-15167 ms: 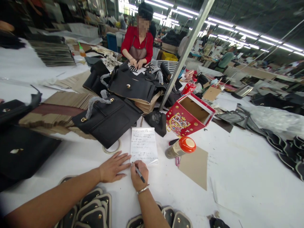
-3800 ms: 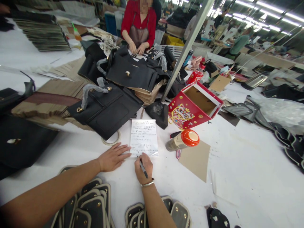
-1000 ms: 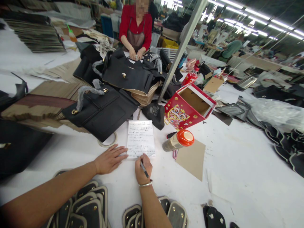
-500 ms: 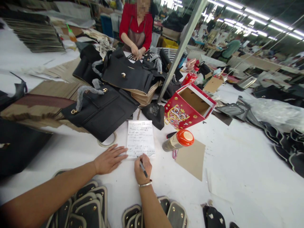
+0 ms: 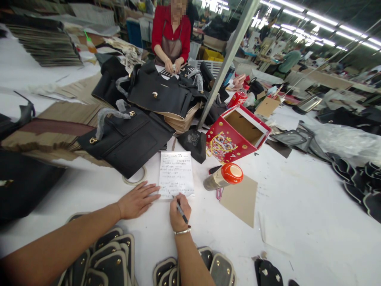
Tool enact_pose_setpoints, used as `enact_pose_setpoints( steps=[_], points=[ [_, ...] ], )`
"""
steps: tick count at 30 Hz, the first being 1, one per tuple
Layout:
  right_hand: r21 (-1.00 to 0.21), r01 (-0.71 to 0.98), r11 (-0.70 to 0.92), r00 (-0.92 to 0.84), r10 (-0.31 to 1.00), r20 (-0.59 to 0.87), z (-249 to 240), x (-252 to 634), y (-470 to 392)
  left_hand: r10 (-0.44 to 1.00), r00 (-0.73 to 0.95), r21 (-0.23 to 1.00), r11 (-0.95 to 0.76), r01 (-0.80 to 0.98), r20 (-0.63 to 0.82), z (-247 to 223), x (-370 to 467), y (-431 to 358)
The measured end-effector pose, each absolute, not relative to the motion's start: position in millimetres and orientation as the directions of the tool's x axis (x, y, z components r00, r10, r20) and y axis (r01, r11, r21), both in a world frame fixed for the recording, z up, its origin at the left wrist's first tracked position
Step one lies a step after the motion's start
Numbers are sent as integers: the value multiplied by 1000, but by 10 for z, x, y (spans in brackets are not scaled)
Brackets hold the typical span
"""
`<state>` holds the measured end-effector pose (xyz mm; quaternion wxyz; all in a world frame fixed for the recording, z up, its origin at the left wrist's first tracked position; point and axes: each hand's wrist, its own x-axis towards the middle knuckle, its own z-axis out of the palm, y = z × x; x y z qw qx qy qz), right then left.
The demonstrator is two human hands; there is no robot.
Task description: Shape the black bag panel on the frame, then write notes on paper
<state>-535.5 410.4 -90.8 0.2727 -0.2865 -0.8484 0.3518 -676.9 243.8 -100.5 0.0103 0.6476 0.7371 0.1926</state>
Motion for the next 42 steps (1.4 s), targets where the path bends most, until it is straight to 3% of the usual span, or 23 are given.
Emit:
enact_pose_setpoints(
  steps=[6,10,13,18,23,29,33,36,42],
  points=[
    [-936,278,216,-582,813,15,-763,-5391,4125,959,-163,294,91,952,230,-1002,-6764,2440],
    [-967,223,120,-597,801,-39,-617,-5405,4155,957,-163,281,92,955,238,-995,-6759,2435],
    [-948,256,187,-667,744,-34,-551,-5352,4146,953,-158,273,85,958,259,-1004,-6752,2428],
    [-863,306,402,-684,723,94,-556,-5287,4115,948,-161,271,85,959,275,-1015,-6744,2422],
    [-788,229,572,-732,635,248,-711,-5356,4108,948,-159,278,80,957,275,-1019,-6750,2421],
    [-715,234,659,-735,601,313,-813,-5376,4103,953,-156,283,80,956,258,-1040,-6759,2410],
    [-596,210,775,-776,503,380,-825,-5355,4096,952,-164,283,88,955,258,-1042,-6763,2406],
    [-555,213,804,-771,487,411,-839,-5338,4092,952,-159,283,82,956,260,-1044,-6768,2408],
    [-586,289,757,-759,555,342,-860,-5330,4100,950,-172,295,91,951,260,-1041,-6768,2409]
  ],
)
